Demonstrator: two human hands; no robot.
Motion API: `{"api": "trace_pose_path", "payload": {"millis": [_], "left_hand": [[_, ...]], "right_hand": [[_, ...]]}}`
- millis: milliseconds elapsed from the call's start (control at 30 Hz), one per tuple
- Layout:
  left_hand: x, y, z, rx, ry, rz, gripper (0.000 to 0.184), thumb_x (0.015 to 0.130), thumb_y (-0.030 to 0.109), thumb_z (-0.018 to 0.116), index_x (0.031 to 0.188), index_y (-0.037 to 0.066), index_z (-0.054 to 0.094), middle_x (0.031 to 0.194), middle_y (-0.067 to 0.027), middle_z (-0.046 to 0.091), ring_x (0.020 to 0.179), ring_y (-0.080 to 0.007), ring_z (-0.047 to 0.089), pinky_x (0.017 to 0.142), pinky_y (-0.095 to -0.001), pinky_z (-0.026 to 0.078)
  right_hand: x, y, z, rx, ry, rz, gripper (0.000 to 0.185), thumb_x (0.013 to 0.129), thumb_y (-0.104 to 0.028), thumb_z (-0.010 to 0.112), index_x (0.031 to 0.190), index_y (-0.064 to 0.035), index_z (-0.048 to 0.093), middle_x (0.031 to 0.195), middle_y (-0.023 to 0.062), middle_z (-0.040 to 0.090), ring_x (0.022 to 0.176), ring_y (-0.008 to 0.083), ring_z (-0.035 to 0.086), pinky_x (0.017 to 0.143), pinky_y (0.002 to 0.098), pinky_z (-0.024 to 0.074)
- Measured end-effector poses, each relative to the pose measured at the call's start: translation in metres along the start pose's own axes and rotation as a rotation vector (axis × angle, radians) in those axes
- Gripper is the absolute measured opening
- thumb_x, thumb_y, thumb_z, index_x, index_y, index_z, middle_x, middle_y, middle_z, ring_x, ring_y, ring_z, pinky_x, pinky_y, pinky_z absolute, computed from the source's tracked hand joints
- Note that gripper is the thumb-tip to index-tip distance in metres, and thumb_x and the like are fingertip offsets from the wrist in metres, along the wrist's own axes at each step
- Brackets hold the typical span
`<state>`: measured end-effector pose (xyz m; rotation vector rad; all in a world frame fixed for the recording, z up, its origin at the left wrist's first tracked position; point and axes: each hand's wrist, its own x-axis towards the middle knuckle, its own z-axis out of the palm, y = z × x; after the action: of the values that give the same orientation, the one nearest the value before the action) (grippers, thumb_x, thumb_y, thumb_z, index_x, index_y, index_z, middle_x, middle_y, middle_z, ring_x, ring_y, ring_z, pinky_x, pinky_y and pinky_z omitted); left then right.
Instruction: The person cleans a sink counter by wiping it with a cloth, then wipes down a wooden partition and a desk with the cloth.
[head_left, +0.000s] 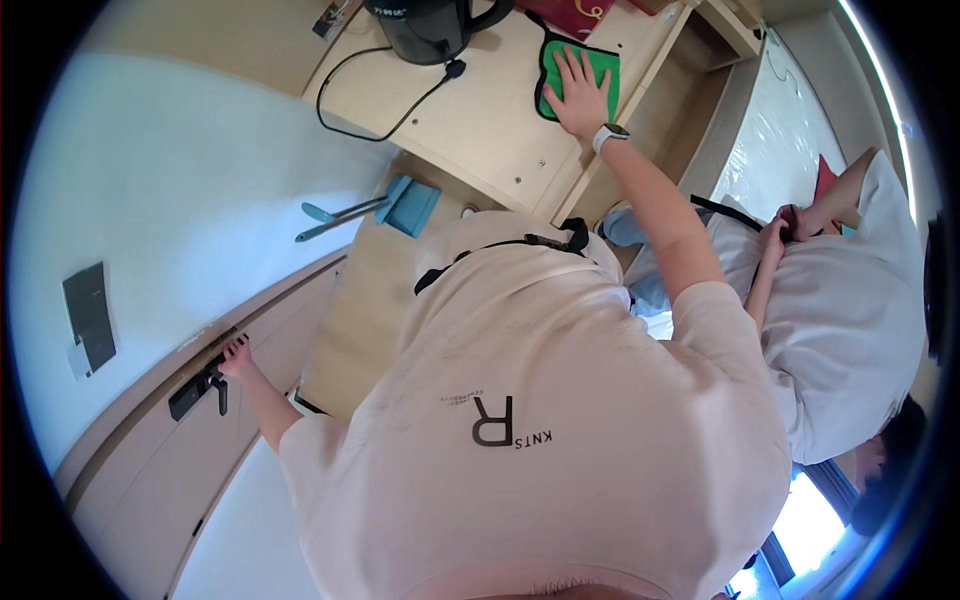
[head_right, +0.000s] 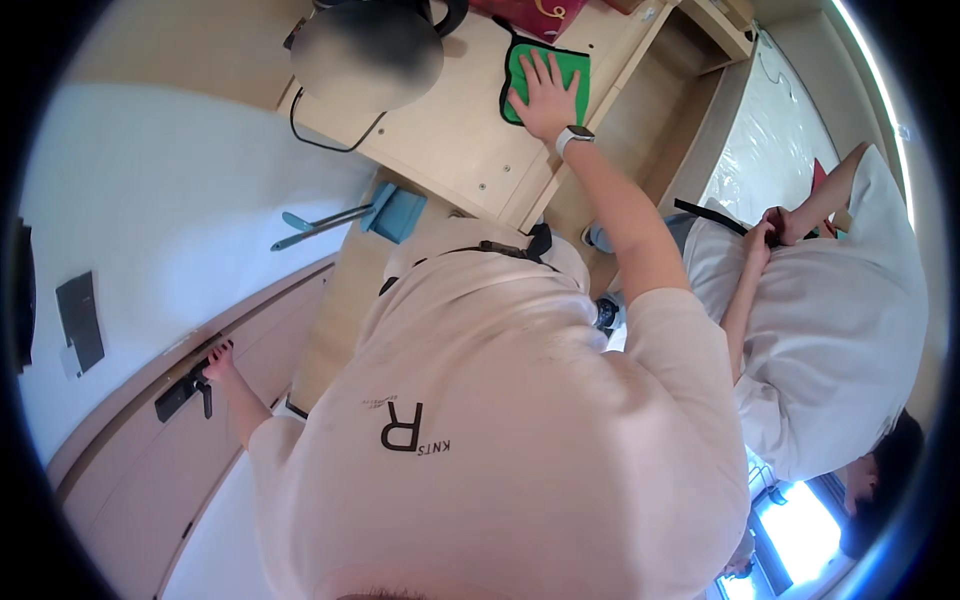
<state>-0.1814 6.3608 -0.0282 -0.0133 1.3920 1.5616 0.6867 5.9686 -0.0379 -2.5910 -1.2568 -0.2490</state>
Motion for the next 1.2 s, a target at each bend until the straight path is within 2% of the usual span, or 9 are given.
{"api": "trace_pose_path", "payload": {"millis": [533, 667, 733, 767, 800, 933, 1067, 1133, 1200], "left_hand": [[-0.062, -0.057, 0.006, 0.233, -0.236, 0.126, 0.078, 0.105, 0.065, 0.032, 0.166, 0.016, 0.032, 0.173, -0.0072, 0.027, 0.158, -0.0288, 0.025, 0.125, -0.0586, 0.022], [-0.065, -0.123, -0.022, 1.089, -0.496, 0.096, 0.064, 0.105, 0.058, 0.044, 0.149, 0.012, 0.055, 0.15, -0.0045, 0.058, 0.144, -0.028, 0.045, 0.118, -0.0556, 0.033], [-0.043, -0.174, -0.054, 1.61, -0.959, 0.001, 0.055, 0.105, 0.047, 0.052, 0.142, 0.008, 0.06, 0.14, -0.0044, 0.065, 0.129, -0.0215, 0.057, 0.109, -0.0464, 0.047], [-0.04, -0.226, -0.084, 1.74, -1.342, 0.292, 0.042, 0.103, 0.041, 0.057, 0.133, 0.013, 0.068, 0.134, -0.009, 0.068, 0.119, -0.0217, 0.062, 0.109, -0.0411, 0.044], [-0.096, -0.254, -0.067, 2.266, -1.236, 0.052, 0.037, 0.099, 0.033, 0.064, 0.124, 0.008, 0.072, 0.12, -0.01, 0.074, 0.106, -0.0195, 0.068, 0.099, -0.035, 0.051], [-0.204, -0.374, -0.112, 2.059, -1.693, -0.082, 0.02, 0.092, 0.013, 0.072, 0.11, 0.003, 0.075, 0.102, -0.0097, 0.076, 0.09, -0.0223, 0.071, 0.081, -0.0368, 0.056], [-0.346, -0.361, -0.03, 1.816, -2.105, 0.534, 0.021, 0.092, 0.011, 0.071, 0.112, 0.004, 0.075, 0.1, -0.0121, 0.076, 0.091, -0.0253, 0.072, 0.082, -0.0379, 0.056], [-0.403, -0.331, 0.025, 1.604, -2.132, 0.932, 0.022, 0.093, 0.011, 0.07, 0.113, 0.005, 0.075, 0.1, -0.0133, 0.076, 0.091, -0.0269, 0.072, 0.083, -0.0384, 0.056], [-0.412, -0.333, 0.047, 1.658, -1.931, 0.749, 0.025, 0.093, 0.011, 0.069, 0.117, 0.005, 0.073, 0.107, -0.0155, 0.076, 0.099, -0.0306, 0.072, 0.085, -0.0389, 0.057]], "right_hand": [[-0.009, 0.002, 0.009, 0.005, 0.001, -0.035, 0.075, 0.101, -0.057, 0.05, 0.165, -0.0193, 0.035, 0.173, 0.0051, 0.03, 0.161, 0.0322, 0.022, 0.121, 0.0761, 0.0147], [-0.025, -0.014, 0.007, 0.029, 0.021, -0.047, 0.077, 0.1, -0.056, 0.051, 0.164, -0.0177, 0.036, 0.172, 0.0063, 0.032, 0.16, 0.0343, 0.024, 0.12, 0.0778, 0.0138], [-0.044, -0.037, -0.002, 0.021, -0.008, -0.046, 0.079, 0.098, -0.057, 0.053, 0.164, -0.0159, 0.037, 0.172, 0.0083, 0.032, 0.159, 0.0353, 0.026, 0.12, 0.078, 0.0137], [-0.06, -0.054, -0.009, 0.03, -0.039, -0.081, 0.08, 0.096, -0.057, 0.055, 0.163, -0.0156, 0.038, 0.171, 0.0098, 0.033, 0.158, 0.036, 0.028, 0.12, 0.0781, 0.0137], [-0.077, -0.07, -0.014, 0.051, -0.116, -0.152, 0.08, 0.095, -0.057, 0.055, 0.162, -0.0157, 0.04, 0.17, 0.0104, 0.035, 0.158, 0.0365, 0.029, 0.12, 0.078, 0.0134], [-0.108, -0.095, -0.044, 0.343, -0.315, -0.507, 0.077, 0.093, -0.05, 0.065, 0.161, -0.0225, 0.041, 0.172, 0.0053, 0.033, 0.159, 0.0349, 0.026, 0.124, 0.075, 0.0114], [-0.069, -0.049, -0.035, 0.127, -0.215, -0.407, 0.072, 0.098, -0.052, 0.058, 0.163, -0.0276, 0.039, 0.173, 0.0022, 0.031, 0.16, 0.0342, 0.025, 0.121, 0.0788, 0.0106], [-0.039, -0.016, -0.023, 0.086, -0.125, -0.245, 0.071, 0.1, -0.054, 0.054, 0.163, -0.0251, 0.039, 0.173, 0.0034, 0.031, 0.16, 0.0349, 0.025, 0.119, 0.0806, 0.0111], [-0.039, -0.01, -0.021, 0.079, -0.094, -0.164, 0.073, 0.1, -0.054, 0.053, 0.163, -0.0227, 0.038, 0.173, 0.0044, 0.032, 0.16, 0.0354, 0.025, 0.12, 0.0798, 0.0116]]}}
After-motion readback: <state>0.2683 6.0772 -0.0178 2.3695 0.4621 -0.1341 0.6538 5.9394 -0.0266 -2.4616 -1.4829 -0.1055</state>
